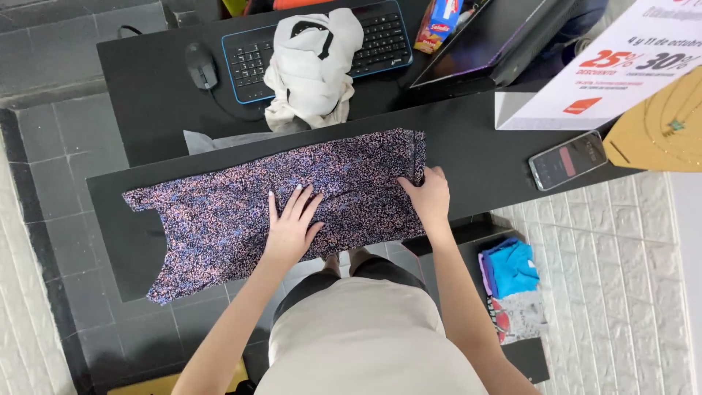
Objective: Folding various clothing items on a desk in a retail environment.
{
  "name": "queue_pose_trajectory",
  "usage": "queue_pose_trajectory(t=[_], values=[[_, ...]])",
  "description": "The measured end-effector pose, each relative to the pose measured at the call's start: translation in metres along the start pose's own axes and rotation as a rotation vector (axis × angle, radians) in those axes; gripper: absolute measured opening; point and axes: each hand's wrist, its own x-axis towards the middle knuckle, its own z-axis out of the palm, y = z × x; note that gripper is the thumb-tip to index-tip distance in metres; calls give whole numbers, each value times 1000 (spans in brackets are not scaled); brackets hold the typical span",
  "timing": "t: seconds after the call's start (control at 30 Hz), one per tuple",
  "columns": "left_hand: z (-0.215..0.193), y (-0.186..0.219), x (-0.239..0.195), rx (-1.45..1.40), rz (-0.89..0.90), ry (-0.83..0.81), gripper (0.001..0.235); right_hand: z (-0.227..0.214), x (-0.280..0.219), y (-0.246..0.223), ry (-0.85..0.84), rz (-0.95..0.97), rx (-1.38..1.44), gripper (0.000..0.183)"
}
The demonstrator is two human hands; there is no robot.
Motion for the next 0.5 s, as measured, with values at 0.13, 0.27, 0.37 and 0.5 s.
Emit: queue_pose_trajectory(t=[0.13, 0.27, 0.37, 0.5], values=[[1, 6, -1, -27, -33, 29, 57, -19, -13, -34, -64, -43, 218, 28], [-36, 24, 21, -377, -99, 10, 64, -42, -33, -85, -123, -91, 201, 60], [-49, 30, 38, -1038, -265, -24, 60, -29, -45, -112, -146, -236, 253, 25], [-58, 28, 46, -2095, -718, -39, 64, 10, -80, -150, -333, -612, 62, 46]])
